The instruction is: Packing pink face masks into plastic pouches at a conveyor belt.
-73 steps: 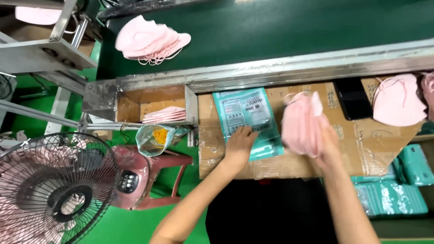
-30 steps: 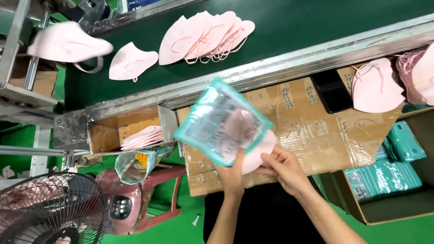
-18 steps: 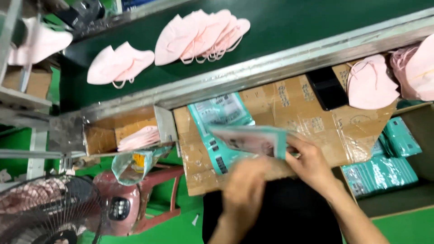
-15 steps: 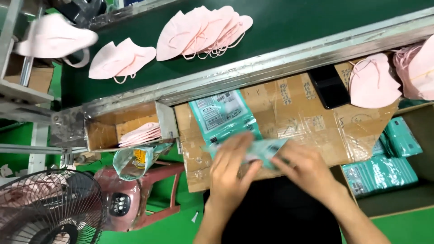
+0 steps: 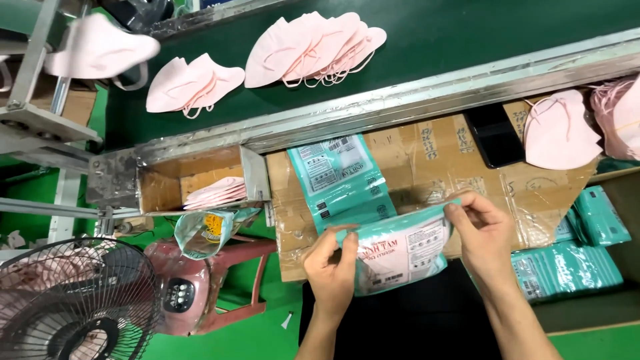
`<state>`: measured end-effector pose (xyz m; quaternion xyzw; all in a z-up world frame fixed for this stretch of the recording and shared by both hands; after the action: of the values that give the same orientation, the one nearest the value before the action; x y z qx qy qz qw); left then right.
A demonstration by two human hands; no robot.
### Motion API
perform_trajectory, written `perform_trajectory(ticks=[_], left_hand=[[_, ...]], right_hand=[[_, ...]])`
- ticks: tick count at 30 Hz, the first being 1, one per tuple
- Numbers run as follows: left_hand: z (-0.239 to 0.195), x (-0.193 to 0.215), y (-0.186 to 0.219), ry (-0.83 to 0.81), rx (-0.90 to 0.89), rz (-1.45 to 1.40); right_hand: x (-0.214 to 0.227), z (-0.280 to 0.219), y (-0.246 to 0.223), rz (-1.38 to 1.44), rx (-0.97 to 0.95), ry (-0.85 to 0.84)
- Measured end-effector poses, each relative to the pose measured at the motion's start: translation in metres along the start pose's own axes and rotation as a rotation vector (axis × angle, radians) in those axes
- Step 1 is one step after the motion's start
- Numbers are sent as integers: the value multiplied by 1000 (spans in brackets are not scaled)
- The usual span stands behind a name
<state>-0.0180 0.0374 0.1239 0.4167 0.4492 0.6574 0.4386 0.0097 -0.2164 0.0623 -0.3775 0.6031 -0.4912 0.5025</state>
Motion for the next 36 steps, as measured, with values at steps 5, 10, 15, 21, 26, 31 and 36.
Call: perform_trajectory(ticks=[5,10,15,21,26,31,36], left_hand=[[-7,-5,-6,-34,-22,-78],[-7,-1,-13,20,40,96],[8,-14,27,-186,-174,-120],[12,-20,0,-196,35,-32],[23,-34,15,-323,-27,-108],[66,-49,12,-265,-160,-14],[216,-66,15,46,-542,662]], right_hand=[[-14,-5,-7,57,3,40],[-24,-9,-5,-57,-29,-154],[-25,-2,-4,255,27,-250],[-27,0,4,89,-73,-246],[-40,2,-4,178,-83,-433],[-38,33,-55,-257,198,-251],[-51,66,-203,-1155,926,223]])
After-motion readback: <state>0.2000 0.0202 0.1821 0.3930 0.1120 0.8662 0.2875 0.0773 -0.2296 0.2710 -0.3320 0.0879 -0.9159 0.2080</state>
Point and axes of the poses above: each hand's wrist, its own z-axis towards the middle knuckle, its own x-axis out of the back of the hand, y = z × x, the point moved 5 cm from there along z, towards the middle knuckle, and after that the axes turned 1 degree about -y, right-handed, at the moved point
